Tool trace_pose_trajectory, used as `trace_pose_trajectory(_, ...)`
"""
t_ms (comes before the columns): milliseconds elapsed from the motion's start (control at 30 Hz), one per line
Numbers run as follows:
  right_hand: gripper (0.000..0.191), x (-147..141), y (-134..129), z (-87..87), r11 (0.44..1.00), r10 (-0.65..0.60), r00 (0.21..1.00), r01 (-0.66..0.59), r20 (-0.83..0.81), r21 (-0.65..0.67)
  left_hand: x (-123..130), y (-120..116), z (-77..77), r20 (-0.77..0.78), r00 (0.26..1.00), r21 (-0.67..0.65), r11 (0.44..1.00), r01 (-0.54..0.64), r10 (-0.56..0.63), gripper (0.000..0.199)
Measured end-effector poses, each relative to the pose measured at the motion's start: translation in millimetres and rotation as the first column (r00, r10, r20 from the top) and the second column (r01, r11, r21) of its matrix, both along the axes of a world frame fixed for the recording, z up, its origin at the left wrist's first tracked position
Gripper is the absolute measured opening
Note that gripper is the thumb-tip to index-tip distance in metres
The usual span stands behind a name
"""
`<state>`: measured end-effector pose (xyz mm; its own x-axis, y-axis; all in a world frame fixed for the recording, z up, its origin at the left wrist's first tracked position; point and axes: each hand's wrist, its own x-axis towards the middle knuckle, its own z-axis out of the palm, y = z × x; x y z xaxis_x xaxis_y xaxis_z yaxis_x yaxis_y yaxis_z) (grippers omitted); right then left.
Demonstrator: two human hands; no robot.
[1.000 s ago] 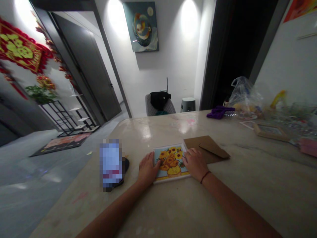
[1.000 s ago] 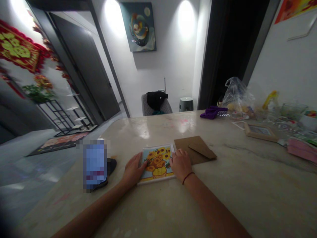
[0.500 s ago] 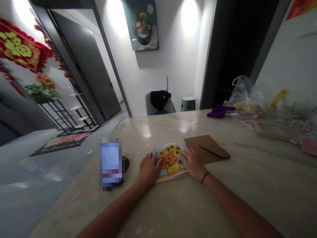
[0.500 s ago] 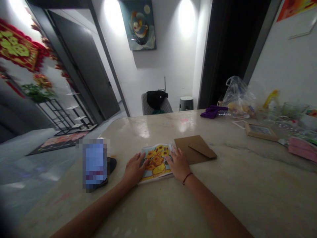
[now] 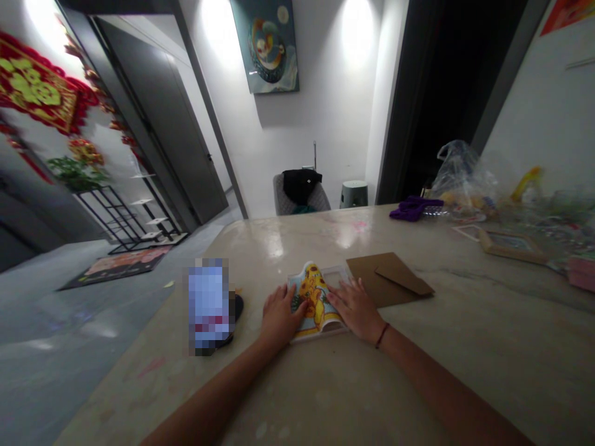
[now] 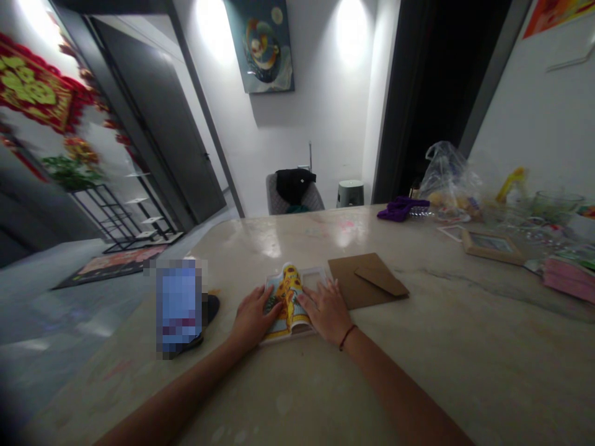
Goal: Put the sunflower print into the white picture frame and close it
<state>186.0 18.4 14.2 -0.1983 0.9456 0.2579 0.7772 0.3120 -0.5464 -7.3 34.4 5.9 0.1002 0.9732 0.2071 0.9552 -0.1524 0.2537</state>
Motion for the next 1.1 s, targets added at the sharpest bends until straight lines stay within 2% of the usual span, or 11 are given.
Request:
trace_pose_trajectory(100, 0.048, -6.2, -1.9, 4.3, 0.999, 0.038, 0.989, -0.039, -0.14, -0.003, 0.4, 0.3, 0.0, 0.005, 1.0, -0.002, 1.0, -0.002, 0.002, 0.051)
trace_pose_trajectory(167, 0.049, -9.7, -0.2, 4.1, 1.0, -0.003, 0.936, -0.004, -0.351, -0.02, 0.5, 0.5, 0.3, 0.007, 1.0, -0.002, 1.0, 0.002, -0.002, 0.05)
trace_pose_trajectory(267, 0.057, -10.0, 7.6, -0.7, 0.986, -0.155, 0.722, 0.071, -0.674, -0.151, 0.2, 0.6, 0.8, 0.022, 1.0, 0.007, 1.0, 0.002, -0.002, 0.05)
trace_pose_trajectory(333, 0.064, -5.5, 14.4, -4.7, 0.964, -0.249, 0.595, 0.075, -0.764, -0.256, -0.1, 0.5, 1.3, 0.031, 1.0, 0.008, 1.0, -0.003, 0.003, 0.05)
trace_pose_trajectory(400, 0.064, 2.3, 20.0, -8.0, 0.945, -0.312, 0.542, 0.091, -0.78, -0.314, -0.3, 0.2, 1.7, 0.037, 0.999, 0.001, 1.0, -0.009, 0.009, 0.05)
trace_pose_trajectory(667, 0.041, 30.3, 25.9, -13.5, 0.971, -0.236, 0.683, 0.14, -0.692, -0.193, -3.8, 0.8, 0.6, 0.261, 0.965, 0.036, 0.999, 0.014, -0.023, 0.051)
trace_pose_trajectory(767, 0.04, 31.3, 25.1, -7.7, 0.985, -0.169, 0.625, 0.088, -0.762, -0.147, -6.1, 3.9, 0.6, 0.477, 0.879, 0.051, 0.999, -0.018, -0.009, 0.048)
trace_pose_trajectory(867, 0.043, 29.3, 22.7, 1.8, 0.989, -0.147, 0.452, 0.087, -0.88, -0.12, -7.5, 6.5, 2.5, 0.694, 0.72, 0.033, 0.999, -0.011, -0.015, 0.051)
trace_pose_trajectory(967, 0.051, 25.6, 20.6, 6.1, 0.984, -0.16, 0.283, 0.12, -0.946, -0.131, -7.2, 5.7, 5.2, 0.832, 0.55, 0.01, 0.993, 0.116, -0.073, 0.047)
trace_pose_trajectory(1033, 0.055, 23.2, 20.0, 4.0, 0.984, -0.155, 0.266, 0.125, -0.952, -0.125, -6.1, 2.7, 7.2, 0.864, 0.497, -0.017, 0.982, 0.189, -0.081, 0.039)
trace_pose_trajectory(1100, 0.056, 21.4, 19.5, 0.0, 0.986, -0.141, 0.355, 0.13, -0.924, -0.101, -4.6, -1.4, 9.6, 0.849, 0.524, -0.029, 0.985, 0.169, -0.064, 0.034)
